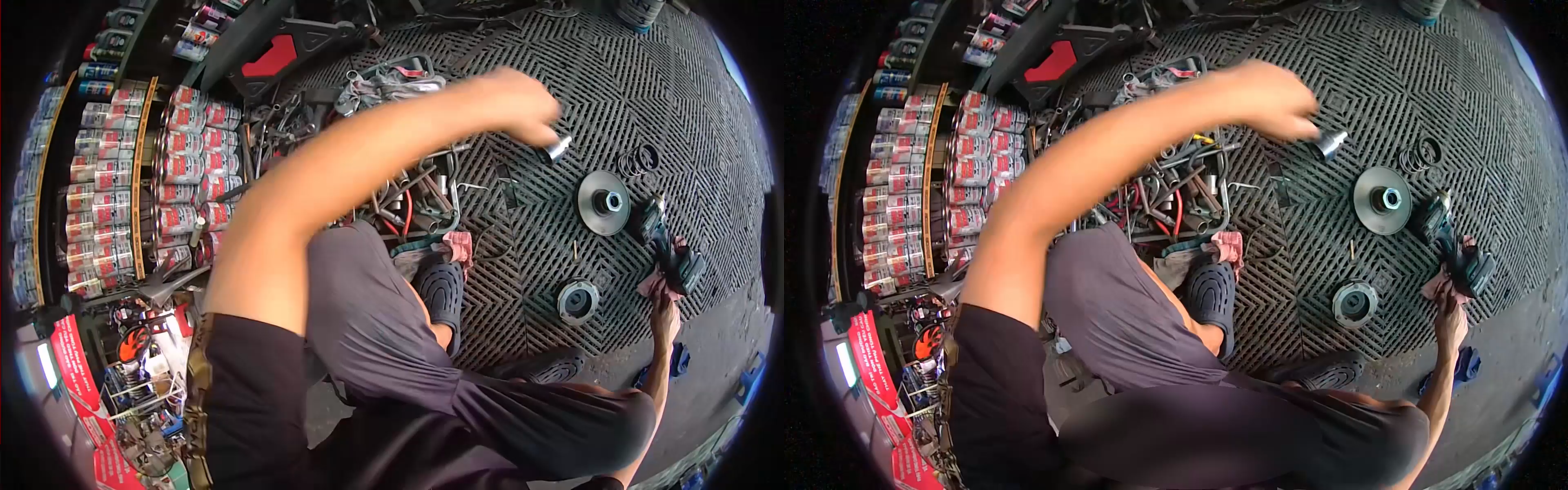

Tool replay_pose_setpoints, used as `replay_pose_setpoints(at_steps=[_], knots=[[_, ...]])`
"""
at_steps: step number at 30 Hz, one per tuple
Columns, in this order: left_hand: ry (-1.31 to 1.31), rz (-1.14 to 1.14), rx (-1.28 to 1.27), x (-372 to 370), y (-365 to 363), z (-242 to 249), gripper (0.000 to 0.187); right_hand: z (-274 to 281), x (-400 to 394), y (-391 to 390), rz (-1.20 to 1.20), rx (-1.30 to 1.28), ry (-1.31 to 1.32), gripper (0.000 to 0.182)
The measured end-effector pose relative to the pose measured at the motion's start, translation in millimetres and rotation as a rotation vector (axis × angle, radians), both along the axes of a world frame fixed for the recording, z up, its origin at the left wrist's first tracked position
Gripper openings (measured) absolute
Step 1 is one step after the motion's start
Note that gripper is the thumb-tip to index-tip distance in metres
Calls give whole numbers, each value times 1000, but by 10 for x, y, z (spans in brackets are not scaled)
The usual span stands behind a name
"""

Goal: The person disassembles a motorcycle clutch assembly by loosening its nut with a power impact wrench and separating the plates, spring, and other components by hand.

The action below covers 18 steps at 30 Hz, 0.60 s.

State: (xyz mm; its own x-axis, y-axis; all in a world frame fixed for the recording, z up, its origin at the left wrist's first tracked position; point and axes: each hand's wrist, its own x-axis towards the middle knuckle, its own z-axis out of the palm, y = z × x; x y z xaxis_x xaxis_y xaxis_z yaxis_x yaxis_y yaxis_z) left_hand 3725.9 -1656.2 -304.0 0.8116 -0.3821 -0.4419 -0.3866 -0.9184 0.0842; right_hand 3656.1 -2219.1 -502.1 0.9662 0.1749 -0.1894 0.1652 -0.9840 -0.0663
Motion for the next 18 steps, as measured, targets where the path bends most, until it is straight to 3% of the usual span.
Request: replay_pose_setpoints(at_steps=[3,7,12,18], knots=[[-114,280,-118,-410,941,132,49,-8,30,53,19,-60,87,37],[-134,589,-232,-1091,1756,-46,39,-81,-32,-238,219,-136,59,33],[-300,719,-273,-1786,2325,-252,35,530,-44,64,301,73,148,17],[-466,882,-236,-2086,2818,-147,36,1206,38,779,331,40,407,18]])
